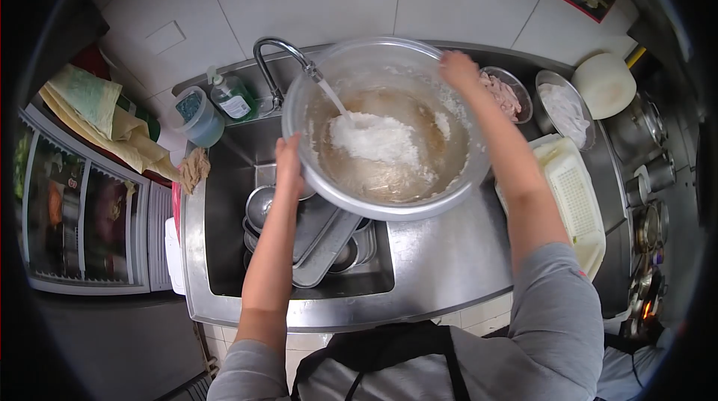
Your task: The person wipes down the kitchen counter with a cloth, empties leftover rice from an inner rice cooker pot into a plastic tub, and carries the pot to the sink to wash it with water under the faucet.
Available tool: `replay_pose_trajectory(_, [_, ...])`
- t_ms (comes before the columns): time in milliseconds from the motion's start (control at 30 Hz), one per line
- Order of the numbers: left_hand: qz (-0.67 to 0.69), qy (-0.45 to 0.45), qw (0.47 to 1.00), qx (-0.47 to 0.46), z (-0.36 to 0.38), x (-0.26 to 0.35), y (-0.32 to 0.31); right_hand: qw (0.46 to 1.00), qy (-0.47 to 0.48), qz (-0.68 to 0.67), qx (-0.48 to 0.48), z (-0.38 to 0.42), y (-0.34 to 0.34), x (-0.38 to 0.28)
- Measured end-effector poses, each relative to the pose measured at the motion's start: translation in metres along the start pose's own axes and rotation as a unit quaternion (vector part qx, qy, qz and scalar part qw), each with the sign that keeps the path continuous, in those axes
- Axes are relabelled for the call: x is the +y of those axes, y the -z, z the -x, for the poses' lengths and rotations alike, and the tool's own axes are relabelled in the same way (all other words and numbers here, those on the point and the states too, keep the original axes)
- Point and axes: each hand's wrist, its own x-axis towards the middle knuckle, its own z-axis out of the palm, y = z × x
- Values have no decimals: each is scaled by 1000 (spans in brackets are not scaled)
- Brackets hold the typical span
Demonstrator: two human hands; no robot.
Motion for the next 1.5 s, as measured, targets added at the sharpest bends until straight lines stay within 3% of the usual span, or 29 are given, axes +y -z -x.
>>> replay_pose_trajectory(67, [23, 32, 997, -62, 14, -7, -18, 992, -45, 104, -62, 8, 21, 38])
replay_pose_trajectory(133, [11, -2, 996, -90, 5, -44, -32, 990, -71, 103, -70, 20, 42, 58])
replay_pose_trajectory(200, [16, 29, 992, -118, 9, -37, -41, 982, -60, 121, -134, 28, 51, 63])
replay_pose_trajectory(300, [-14, 29, 992, -123, 11, -32, -53, 981, -52, 128, -138, 28, 41, 82])
replay_pose_trajectory(367, [-16, 37, 989, -142, 10, -31, -61, 962, -120, 169, -176, 29, 38, 86])
replay_pose_trajectory(467, [-20, 46, 986, -159, -7, -34, -71, 977, -92, 142, -129, 28, 38, 70])
replay_pose_trajectory(533, [-44, 37, 983, -176, -35, -41, -74, 990, -42, 95, -98, 19, 30, 31])
replay_pose_trajectory(600, [-26, 35, 980, -193, -64, -46, -76, 998, 32, -36, -32, -2, -11, -14])
replay_pose_trajectory(633, [-23, 31, 982, -187, -80, -46, -69, 993, 81, -71, -48, 3, 4, -61])
replay_pose_trajectory(700, [107, 107, 966, -211, -114, -43, -54, 959, 168, -224, -45, -5, -5, -132])
replay_pose_trajectory(800, [98, 60, 977, -181, -174, -77, -48, 914, 202, -351, -23, 3, 10, -222])
replay_pose_trajectory(867, [123, 64, 980, -144, -166, -66, -49, 925, 158, -330, -98, 5, 16, -256])
replay_pose_trajectory(967, [256, 129, 938, -196, -169, -67, -25, 949, 165, -241, -116, 37, 41, -283])
replay_pose_trajectory(1000, [220, 148, 947, -183, -162, -66, -8, 947, 169, -242, -126, 48, 36, -287])
replay_pose_trajectory(1067, [143, 176, 961, -159, -144, -49, 19, 859, 229, -443, -120, 59, 25, -298])
replay_pose_trajectory(1100, [143, 173, 963, -151, -136, -42, 28, 805, 188, -542, -154, 64, 9, -300])
replay_pose_trajectory(1167, [30, -24, 998, -52, -126, -30, 42, 756, 73, -645, -88, 88, -29, -301])
replay_pose_trajectory(1200, [2, -78, 997, -22, -130, -35, 43, 707, -65, -690, -143, 110, -34, -309])
replay_pose_trajectory(1233, [-30, -131, 991, 12, -134, -39, 44, 502, -176, -801, -273, 127, -51, -315])
replay_pose_trajectory(1267, [-64, -180, 980, 51, -138, -44, 46, 426, -122, -851, -283, 140, -82, -324])
replay_pose_trajectory(1333, [257, -19, 963, 82, -98, -23, 30, 328, -151, -902, -238, 148, -99, -339])
replay_pose_trajectory(1367, [412, 53, 903, 108, -70, -3, 21, 327, -151, -900, -244, 143, -121, -339])
replay_pose_trajectory(1400, [413, 51, 902, 112, -68, -10, 22, 267, -145, -915, -264, 129, -152, -334])
replay_pose_trajectory(1433, [432, 94, 897, 30, -72, -22, 25, 204, -139, -927, -284, 118, -169, -328])
replay_pose_trajectory(1467, [446, 135, 883, -52, -73, -31, 29, 202, -139, -926, -287, 115, -168, -324])
replay_pose_trajectory(1500, [403, 113, 901, -112, -74, -39, 34, 286, -191, -898, -275, 112, -166, -321])
